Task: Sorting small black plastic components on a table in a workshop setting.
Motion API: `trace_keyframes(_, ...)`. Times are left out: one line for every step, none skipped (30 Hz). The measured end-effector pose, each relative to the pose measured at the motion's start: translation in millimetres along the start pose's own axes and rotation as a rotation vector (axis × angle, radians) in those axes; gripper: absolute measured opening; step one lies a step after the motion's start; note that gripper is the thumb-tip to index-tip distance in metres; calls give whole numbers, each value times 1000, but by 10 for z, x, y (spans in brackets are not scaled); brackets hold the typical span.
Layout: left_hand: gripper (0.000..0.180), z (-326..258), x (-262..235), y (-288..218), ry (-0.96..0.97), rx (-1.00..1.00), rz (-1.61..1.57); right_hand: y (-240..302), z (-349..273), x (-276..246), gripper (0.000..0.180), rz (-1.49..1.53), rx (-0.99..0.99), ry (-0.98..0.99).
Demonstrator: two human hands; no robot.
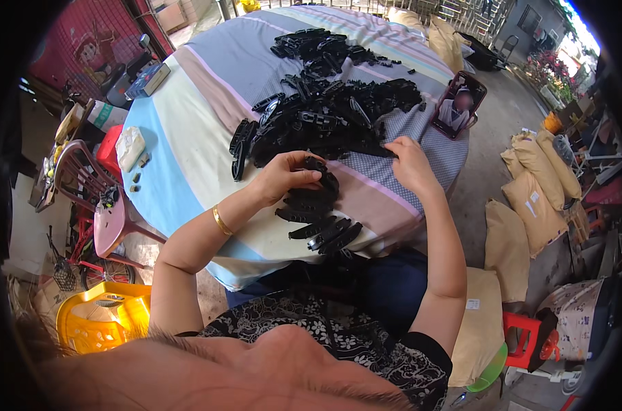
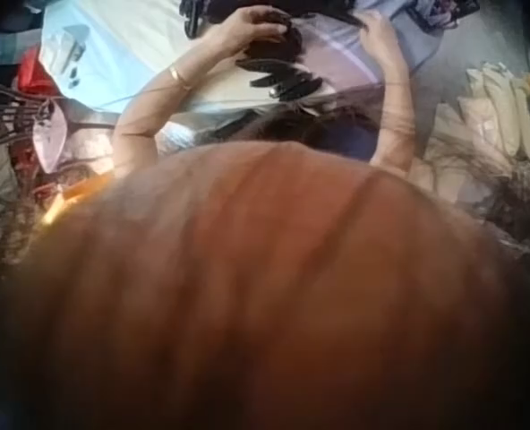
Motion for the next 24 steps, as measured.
trace_keyframes(30, -4, -18, 12, -4, 0, -3, 35, 11, -23, 19, -38, 17, 1)
trace_keyframes(30, -9, -33, 28, 0, -8, -28, 62, 25, -23, 19, -35, 14, 4)
trace_keyframes(30, -13, -29, 32, 8, -14, -51, 8, 15, -62, 19, -68, 96, -14)
trace_keyframes(30, -16, -18, 31, 7, -14, -51, -42, 1, -99, 19, -100, 178, -32)
trace_keyframes(31, -24, -16, -7, -16, 25, -71, -17, 5, -109, 19, -99, 177, -32)
trace_keyframes(32, -31, -26, -47, -44, 67, -91, 10, 3, -234, 18, -10, 170, -191)
trace_keyframes(32, -30, -23, -53, -50, 69, -92, 38, -19, -355, 18, 80, 163, -349)
trace_keyframes(33, -28, 10, -73, -19, 84, -93, 80, -23, -356, 20, 279, 146, -416)
trace_keyframes(35, -24, 45, -91, 12, 98, -93, 202, -9, -322, 20, 431, 144, -404)
trace_keyframes(35, -37, 38, -88, 2, 98, -93, 394, 14, -296, 21, 588, 139, -387)
trace_keyframes(35, -39, 49, -73, 10, 100, -86, 670, 46, -330, 18, 590, 83, -345)
trace_keyframes(36, -59, 54, -69, 15, 103, -77, 965, 84, -390, 17, 528, -28, -319)
trace_keyframes(36, -69, 62, -68, 14, 102, -74, 1188, 103, -420, 15, 459, -134, -297)
trace_keyframes(36, -83, 68, -74, 11, 107, -72, 1310, 92, -427, 13, 376, -239, -334)
trace_keyframes(36, -90, 72, -85, 8, 113, -71, 1339, 97, -425, 13, 377, -239, -336)
trace_keyframes(36, -93, 77, -95, 7, 114, -69, 1435, 85, -457, 13, 294, -306, -350)
trace_keyframes(34, -94, 76, -93, 1, 100, -74, 1525, 65, -481, 13, 210, -372, -363)
trace_keyframes(33, -96, 73, -86, -7, 88, -80, 1546, 55, -487, 13, 212, -375, -363)
trace_keyframes(33, -93, 70, -86, -10, 90, -81, 1585, 43, -481, 13, 174, -391, -351)
trace_keyframes(33, -89, 62, -93, -10, 103, -93, 1618, 39, -470, 14, 136, -408, -338)
trace_keyframes(34, -85, 59, -95, -10, 116, -104, 1619, 37, -459, 14, 136, -409, -337)
trace_keyframes(34, -82, 55, -84, -11, 116, -105, 1635, 28, -439, 15, 95, -425, -337)
trace_keyframes(35, -83, 44, -83, -18, 131, -110, 1656, 20, -426, 16, 54, -441, -338)
trace_keyframes(36, -84, 35, -91, -24, 146, -115, 1662, 20, -426, 16, 54, -442, -338)
Point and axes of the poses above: each hand's wrist, its own z-axis towards the middle knuckle, its own x-axis out of the palm, y = z × x, the point moved 9 cm from there along z, towards the middle knuckle, and after that the axes turned 8 degrees about -x, right-handed, at the moved point
